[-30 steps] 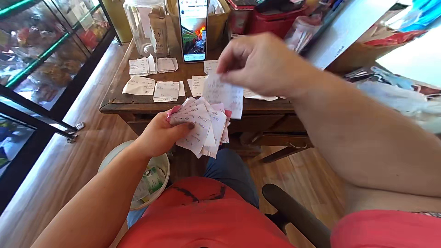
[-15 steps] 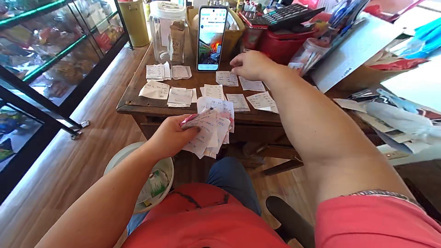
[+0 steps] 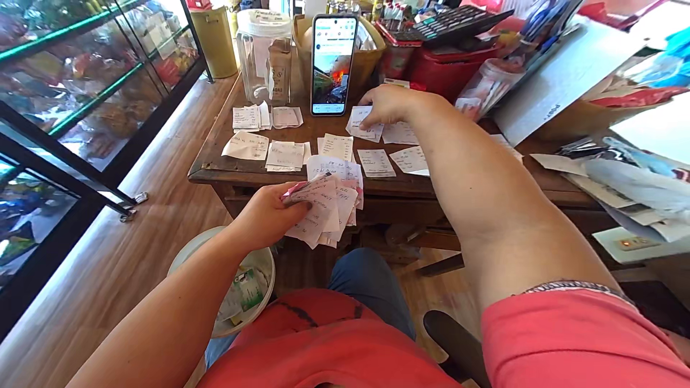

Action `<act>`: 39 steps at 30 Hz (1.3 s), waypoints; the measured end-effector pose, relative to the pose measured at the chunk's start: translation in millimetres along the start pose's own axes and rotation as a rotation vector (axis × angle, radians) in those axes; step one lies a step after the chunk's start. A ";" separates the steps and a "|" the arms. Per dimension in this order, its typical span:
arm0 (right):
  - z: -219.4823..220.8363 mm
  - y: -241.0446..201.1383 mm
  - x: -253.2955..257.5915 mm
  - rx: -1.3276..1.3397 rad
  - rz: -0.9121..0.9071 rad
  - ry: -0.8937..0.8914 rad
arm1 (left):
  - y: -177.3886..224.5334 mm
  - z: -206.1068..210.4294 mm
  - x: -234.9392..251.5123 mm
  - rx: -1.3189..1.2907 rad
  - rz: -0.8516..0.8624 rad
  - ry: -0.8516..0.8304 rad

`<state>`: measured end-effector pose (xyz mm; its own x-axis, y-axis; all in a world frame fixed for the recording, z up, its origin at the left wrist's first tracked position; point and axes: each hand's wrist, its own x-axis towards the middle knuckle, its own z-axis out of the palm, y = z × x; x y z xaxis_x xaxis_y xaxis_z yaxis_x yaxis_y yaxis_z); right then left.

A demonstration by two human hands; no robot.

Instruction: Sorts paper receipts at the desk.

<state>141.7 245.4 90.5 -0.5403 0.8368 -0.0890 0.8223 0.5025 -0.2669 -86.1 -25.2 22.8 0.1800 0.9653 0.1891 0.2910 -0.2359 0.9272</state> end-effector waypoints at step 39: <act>-29.4 -22.5 -86.7 0.499 -0.004 0.256 | 8.5 9.4 -10.3 0.216 0.187 -0.177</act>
<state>175.3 167.9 132.4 -0.4313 0.8925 0.1320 0.6028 0.3939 -0.6938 -76.7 -38.1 25.7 0.4041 0.8731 0.2728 0.4263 -0.4436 0.7883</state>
